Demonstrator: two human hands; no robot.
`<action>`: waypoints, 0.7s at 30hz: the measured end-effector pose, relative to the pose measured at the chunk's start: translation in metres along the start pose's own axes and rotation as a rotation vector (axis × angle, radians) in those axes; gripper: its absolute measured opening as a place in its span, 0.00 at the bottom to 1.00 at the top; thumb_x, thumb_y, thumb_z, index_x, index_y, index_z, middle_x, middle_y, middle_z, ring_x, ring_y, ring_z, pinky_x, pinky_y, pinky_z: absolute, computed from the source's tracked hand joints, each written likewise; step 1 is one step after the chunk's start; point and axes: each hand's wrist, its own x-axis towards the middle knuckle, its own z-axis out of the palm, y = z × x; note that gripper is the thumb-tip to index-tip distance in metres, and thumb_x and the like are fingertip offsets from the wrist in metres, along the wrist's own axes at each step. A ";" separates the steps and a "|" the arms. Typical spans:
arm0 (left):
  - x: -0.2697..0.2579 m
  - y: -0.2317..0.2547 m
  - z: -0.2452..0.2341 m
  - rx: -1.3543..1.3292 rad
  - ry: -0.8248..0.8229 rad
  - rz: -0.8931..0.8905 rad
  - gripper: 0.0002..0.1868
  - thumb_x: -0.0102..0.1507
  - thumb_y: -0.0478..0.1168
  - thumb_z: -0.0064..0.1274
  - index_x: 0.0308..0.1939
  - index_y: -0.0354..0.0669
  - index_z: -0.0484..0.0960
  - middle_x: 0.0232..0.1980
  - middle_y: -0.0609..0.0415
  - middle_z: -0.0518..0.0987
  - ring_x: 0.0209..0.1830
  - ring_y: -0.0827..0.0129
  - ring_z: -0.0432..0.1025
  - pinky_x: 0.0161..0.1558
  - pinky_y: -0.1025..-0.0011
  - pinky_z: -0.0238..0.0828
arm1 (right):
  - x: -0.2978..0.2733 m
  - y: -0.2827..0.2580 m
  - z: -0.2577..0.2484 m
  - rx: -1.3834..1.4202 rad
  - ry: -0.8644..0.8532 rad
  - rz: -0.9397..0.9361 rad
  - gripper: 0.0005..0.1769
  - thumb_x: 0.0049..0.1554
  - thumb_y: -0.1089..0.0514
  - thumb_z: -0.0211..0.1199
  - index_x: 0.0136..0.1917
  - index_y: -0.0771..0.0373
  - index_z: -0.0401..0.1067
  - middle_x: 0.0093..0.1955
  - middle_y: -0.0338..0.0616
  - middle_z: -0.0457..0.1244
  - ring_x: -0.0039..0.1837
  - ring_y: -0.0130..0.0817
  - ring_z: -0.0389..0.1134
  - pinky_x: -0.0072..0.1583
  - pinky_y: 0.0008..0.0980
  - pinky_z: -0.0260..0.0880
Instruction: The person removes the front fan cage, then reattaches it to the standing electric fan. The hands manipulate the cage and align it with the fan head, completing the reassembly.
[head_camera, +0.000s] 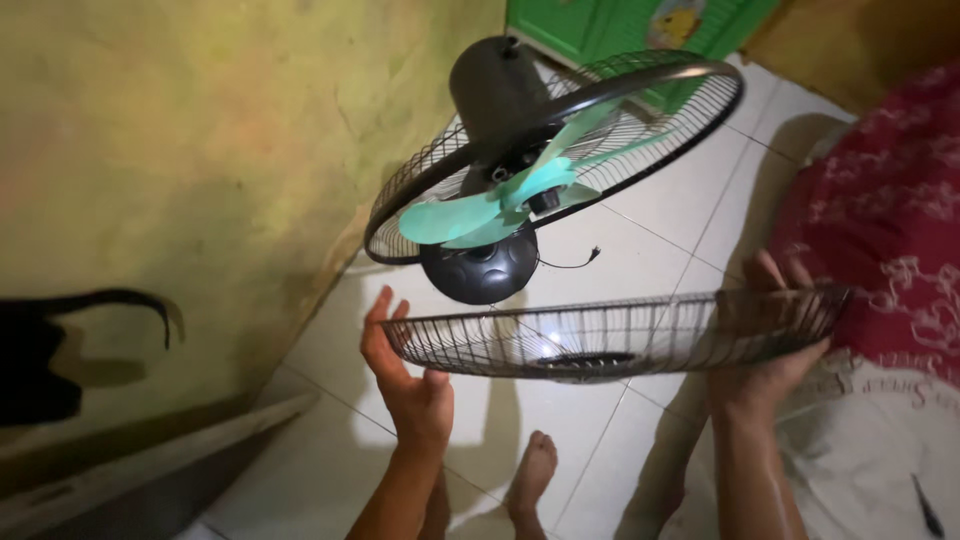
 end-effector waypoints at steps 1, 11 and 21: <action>0.001 -0.004 0.006 -0.002 0.032 0.026 0.58 0.62 0.77 0.47 0.80 0.40 0.49 0.84 0.41 0.54 0.83 0.48 0.56 0.83 0.50 0.53 | 0.011 0.003 0.006 0.084 -0.061 0.006 0.44 0.66 0.22 0.39 0.83 0.50 0.56 0.81 0.44 0.58 0.83 0.40 0.56 0.80 0.47 0.55; 0.020 -0.016 0.040 0.019 0.206 0.060 0.57 0.66 0.58 0.60 0.85 0.49 0.35 0.91 0.41 0.40 0.92 0.49 0.42 0.87 0.55 0.42 | 0.100 0.044 0.036 0.048 -0.267 -0.062 0.55 0.56 0.12 0.39 0.84 0.44 0.47 0.87 0.48 0.50 0.85 0.46 0.50 0.84 0.62 0.44; 0.040 -0.033 0.048 -0.090 0.274 -0.105 0.65 0.64 0.76 0.56 0.83 0.44 0.32 0.91 0.43 0.40 0.92 0.54 0.43 0.90 0.58 0.43 | 0.108 0.061 0.049 -0.215 -0.351 -0.015 0.38 0.73 0.22 0.42 0.84 0.43 0.42 0.88 0.46 0.44 0.87 0.45 0.46 0.83 0.57 0.46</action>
